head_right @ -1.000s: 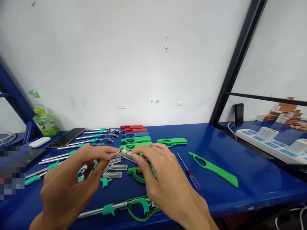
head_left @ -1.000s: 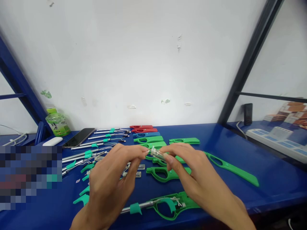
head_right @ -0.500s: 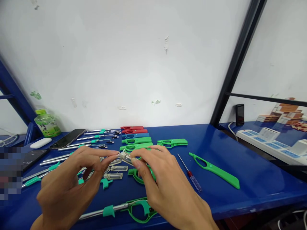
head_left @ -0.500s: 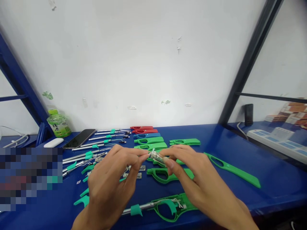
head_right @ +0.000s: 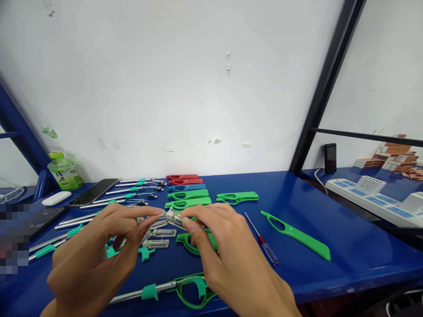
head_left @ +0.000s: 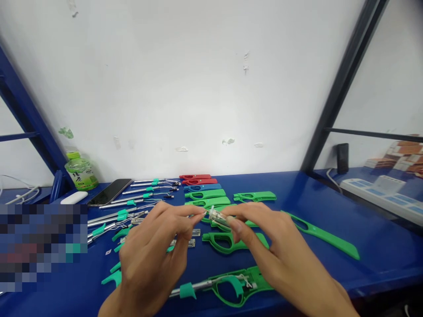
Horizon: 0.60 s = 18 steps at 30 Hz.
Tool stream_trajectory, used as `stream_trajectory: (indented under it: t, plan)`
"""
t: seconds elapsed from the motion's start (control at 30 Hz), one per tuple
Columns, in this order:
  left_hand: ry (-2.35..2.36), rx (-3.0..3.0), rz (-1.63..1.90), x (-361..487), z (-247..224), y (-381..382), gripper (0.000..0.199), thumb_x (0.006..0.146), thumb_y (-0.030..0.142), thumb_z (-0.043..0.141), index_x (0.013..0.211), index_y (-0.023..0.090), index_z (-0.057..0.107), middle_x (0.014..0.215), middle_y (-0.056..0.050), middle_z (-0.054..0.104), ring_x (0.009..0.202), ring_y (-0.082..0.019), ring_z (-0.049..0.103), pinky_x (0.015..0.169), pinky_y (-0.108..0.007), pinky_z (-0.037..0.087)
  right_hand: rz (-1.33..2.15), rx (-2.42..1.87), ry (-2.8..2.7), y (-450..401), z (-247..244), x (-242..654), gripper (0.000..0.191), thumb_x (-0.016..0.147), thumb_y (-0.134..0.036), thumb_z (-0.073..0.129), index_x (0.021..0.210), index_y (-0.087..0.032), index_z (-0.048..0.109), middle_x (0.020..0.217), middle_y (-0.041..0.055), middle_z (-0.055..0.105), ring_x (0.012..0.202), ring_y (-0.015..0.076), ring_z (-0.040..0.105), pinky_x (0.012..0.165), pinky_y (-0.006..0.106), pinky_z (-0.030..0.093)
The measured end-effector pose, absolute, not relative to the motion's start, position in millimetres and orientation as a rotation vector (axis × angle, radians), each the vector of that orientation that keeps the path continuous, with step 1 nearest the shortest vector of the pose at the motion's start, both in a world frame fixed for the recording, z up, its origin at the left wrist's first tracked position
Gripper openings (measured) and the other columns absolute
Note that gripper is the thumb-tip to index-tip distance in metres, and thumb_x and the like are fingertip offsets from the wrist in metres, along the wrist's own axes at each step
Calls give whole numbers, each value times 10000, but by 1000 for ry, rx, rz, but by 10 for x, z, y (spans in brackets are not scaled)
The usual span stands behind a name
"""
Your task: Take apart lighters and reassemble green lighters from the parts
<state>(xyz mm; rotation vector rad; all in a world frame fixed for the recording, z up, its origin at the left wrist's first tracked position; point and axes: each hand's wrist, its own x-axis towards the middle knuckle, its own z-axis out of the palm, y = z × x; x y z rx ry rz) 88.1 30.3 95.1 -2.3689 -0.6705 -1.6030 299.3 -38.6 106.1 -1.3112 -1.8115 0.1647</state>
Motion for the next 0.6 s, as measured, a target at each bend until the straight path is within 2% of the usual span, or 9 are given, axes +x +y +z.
stream_trajectory:
  t: [0.17, 0.3, 0.47, 0.6]
  plan:
    - [-672, -2355, -1572, 894, 938, 294, 300, 986, 9, 660, 870, 262, 547, 919, 86, 801, 695, -98, 590, 619, -277, 470, 181, -1287, -1818, -393, 1052, 2980, 259, 1131, -355, 517, 1214, -339, 762, 957, -32, 782, 936, 187, 732, 909, 345, 555]
    - [-676, -2347, -1580, 900, 923, 300, 317, 992, 12, 657, 850, 265, 529, 912, 87, 802, 707, -100, 602, 617, -278, 470, 177, -1299, -1814, -392, 1048, 2987, 252, 1126, -359, 531, 1217, -343, 766, 1019, -34, 800, 952, 185, 734, 904, 341, 556]
    - [-685, -2294, -1595, 906, 918, 303, 327, 1007, 67, 697, 840, 260, 494, 879, 79, 796, 737, -111, 600, 633, -272, 482, 189, -1271, -1850, -409, 1067, 2979, 251, 1130, -352, 539, 1223, -372, 771, 960, -58, 801, 947, 181, 726, 869, 327, 550]
    - [-660, -2284, -1618, 904, 928, 315, 384, 982, 41, 713, 806, 250, 444, 871, 56, 781, 759, -140, 558, 646, -288, 472, 154, -1228, -1925, -414, 1068, 2972, 273, 1137, -333, 527, 1266, -364, 766, 932, -58, 805, 898, 187, 725, 1039, 399, 523]
